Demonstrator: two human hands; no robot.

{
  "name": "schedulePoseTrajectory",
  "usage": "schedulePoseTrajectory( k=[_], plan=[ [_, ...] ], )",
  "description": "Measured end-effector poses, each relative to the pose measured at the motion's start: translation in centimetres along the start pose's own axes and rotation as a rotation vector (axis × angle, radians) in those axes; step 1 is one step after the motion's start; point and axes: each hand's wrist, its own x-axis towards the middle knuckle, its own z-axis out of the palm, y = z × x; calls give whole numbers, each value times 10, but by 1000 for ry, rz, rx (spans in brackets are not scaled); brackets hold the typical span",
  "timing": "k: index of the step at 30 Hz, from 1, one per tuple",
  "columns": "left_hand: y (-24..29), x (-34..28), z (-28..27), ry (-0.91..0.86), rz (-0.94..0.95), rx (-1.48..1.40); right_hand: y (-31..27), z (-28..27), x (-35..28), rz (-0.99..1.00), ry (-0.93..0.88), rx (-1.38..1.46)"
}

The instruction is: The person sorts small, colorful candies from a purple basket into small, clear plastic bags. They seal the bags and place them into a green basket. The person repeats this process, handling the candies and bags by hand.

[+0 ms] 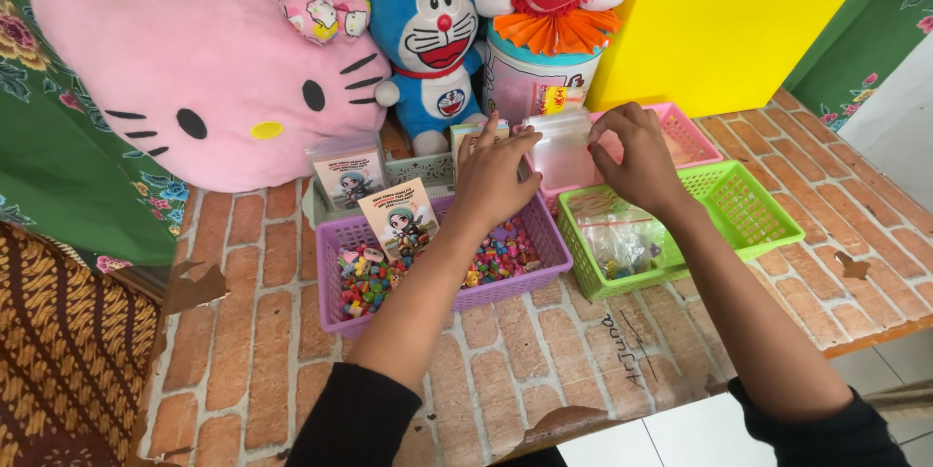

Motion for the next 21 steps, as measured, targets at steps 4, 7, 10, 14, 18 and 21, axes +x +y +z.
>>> schedulePoseTrajectory(
  k=[4, 7, 10, 14, 18, 21],
  plan=[
    [9, 4, -2, -16, -15, -56, -5, -10, 5, -7, 24, 49],
    [16, 8, 0, 5, -8, -91, 3, -10, 7, -4, 17, 70],
    [16, 13, 6, 44, -47, -41, 9, -8, 7, -16, 10, 58],
    [17, 16, 7, 36, -96, -54, 9, -8, 1, -14, 3, 64],
    [13, 12, 7, 20, -135, -126, 3, -13, -2, 9, 17, 129],
    [14, 9, 3, 16, -148, -128, -4, -17, -1, 53, 57, 175]
  ],
)
